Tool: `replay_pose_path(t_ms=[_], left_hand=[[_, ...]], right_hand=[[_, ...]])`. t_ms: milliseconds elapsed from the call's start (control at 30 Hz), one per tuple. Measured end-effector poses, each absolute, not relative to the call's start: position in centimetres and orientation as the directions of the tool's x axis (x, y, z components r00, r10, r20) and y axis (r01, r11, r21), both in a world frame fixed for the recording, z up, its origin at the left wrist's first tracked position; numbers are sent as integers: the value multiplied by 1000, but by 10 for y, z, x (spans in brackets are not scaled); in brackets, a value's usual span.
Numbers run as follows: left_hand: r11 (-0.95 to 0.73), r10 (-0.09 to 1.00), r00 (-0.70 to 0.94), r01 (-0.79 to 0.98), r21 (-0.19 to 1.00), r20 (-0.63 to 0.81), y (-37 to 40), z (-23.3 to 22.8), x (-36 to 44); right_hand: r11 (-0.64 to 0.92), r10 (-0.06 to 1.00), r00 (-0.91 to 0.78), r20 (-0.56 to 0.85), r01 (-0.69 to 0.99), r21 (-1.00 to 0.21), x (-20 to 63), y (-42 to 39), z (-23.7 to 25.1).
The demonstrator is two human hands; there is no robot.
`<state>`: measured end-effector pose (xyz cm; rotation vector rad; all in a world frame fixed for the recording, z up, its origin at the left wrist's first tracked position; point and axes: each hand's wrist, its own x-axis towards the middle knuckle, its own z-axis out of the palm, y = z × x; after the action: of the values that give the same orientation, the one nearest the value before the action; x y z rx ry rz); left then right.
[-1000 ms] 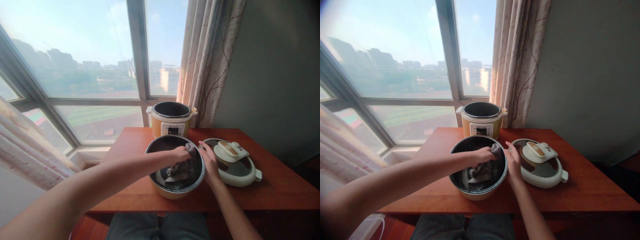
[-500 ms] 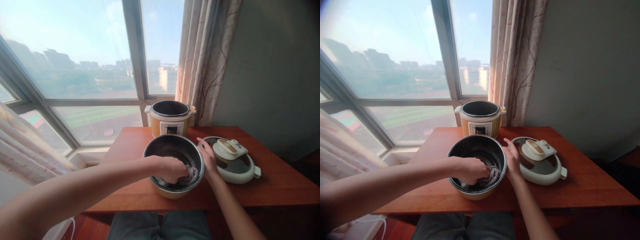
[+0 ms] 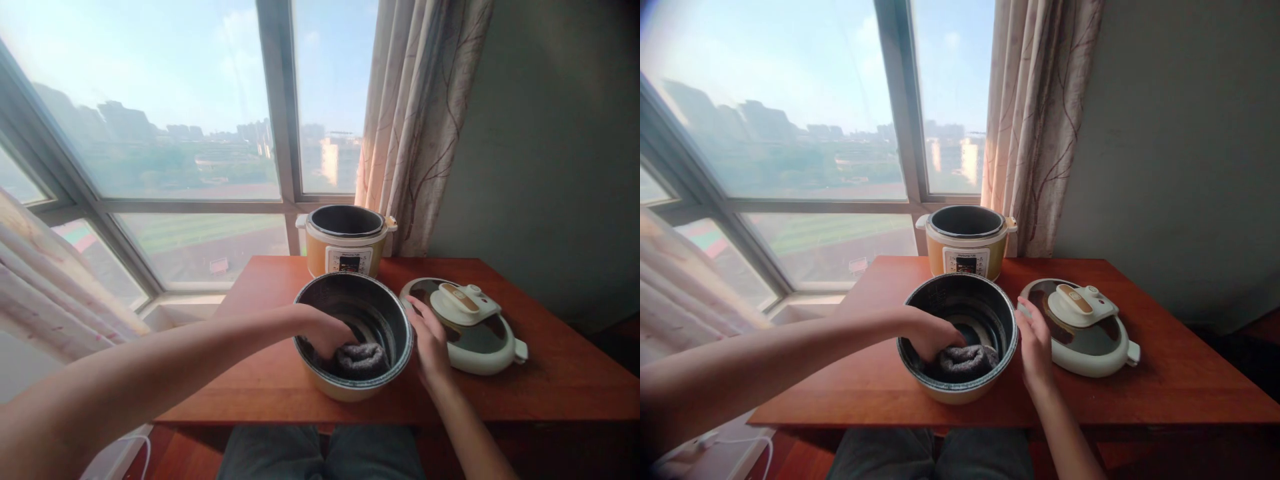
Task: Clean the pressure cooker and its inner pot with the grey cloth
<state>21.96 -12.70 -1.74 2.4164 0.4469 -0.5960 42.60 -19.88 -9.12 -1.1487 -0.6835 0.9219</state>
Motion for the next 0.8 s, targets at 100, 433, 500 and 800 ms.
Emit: replay_pose_path(t_ms=[100, 433, 500, 800], left_hand=[[-818, 201, 841, 426, 386, -503, -131, -18, 223], [-757, 419, 839, 534, 377, -346, -155, -8, 253], [-660, 497, 820, 570, 489, -284, -153, -12, 260], [-102, 874, 373, 766, 635, -310, -122, -28, 275]], right_hand=[[135, 864, 504, 15, -203, -970, 418, -227, -95], [82, 903, 430, 16, -136, -987, 405, -247, -93], [108, 897, 440, 38, -136, -985, 406, -244, -94], [67, 920, 390, -22, -212, -975, 408, -246, -94]])
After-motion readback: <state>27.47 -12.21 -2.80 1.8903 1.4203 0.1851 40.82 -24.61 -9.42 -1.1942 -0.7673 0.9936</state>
